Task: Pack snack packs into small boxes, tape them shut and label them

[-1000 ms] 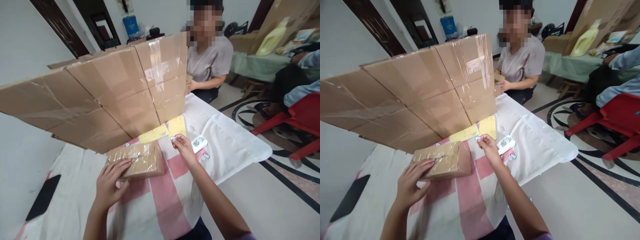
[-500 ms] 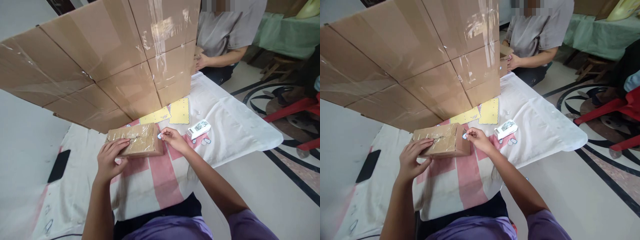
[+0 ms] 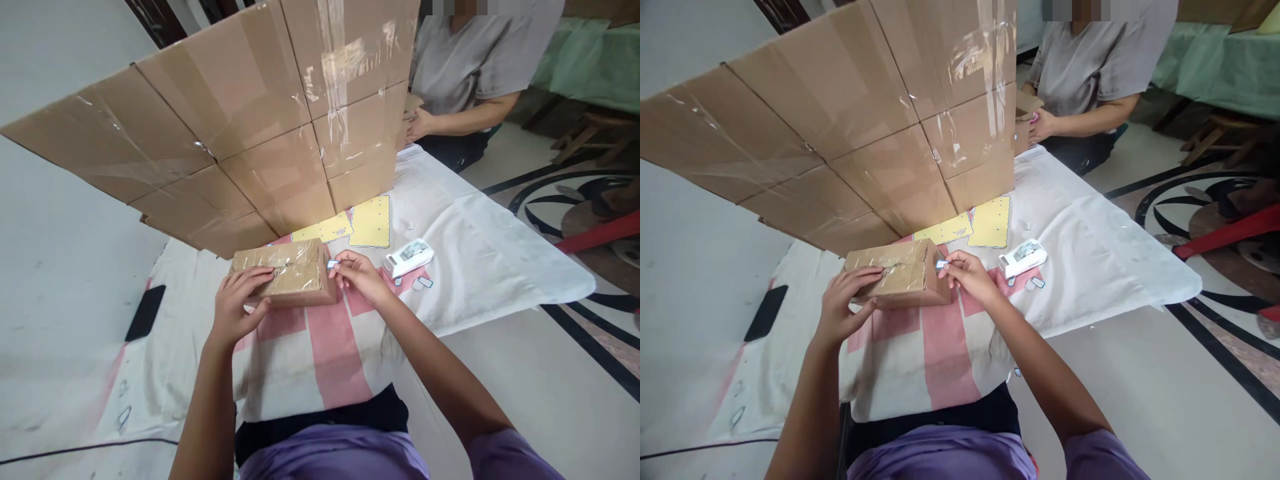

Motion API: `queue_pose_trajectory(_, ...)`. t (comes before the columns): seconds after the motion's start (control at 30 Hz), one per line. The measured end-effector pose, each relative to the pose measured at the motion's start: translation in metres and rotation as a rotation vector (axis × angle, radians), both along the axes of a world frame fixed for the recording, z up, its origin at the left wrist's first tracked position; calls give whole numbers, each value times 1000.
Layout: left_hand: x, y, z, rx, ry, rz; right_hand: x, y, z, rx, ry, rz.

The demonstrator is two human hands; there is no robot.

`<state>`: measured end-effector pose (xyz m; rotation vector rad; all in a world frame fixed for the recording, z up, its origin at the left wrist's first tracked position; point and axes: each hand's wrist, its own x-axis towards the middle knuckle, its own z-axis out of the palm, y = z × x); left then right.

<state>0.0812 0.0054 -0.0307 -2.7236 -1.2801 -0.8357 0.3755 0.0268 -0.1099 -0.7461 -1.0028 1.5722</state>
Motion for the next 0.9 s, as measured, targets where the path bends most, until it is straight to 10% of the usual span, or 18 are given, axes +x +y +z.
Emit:
queue_pose_trajectory(0.57, 52, -24, 2, 266, -160, 114, -1, -5, 6, 18, 4, -34)
queue_pose_trajectory(0.9, 79, -21, -25, 211, -80, 252, 2, -6, 7, 126, -114, -131)
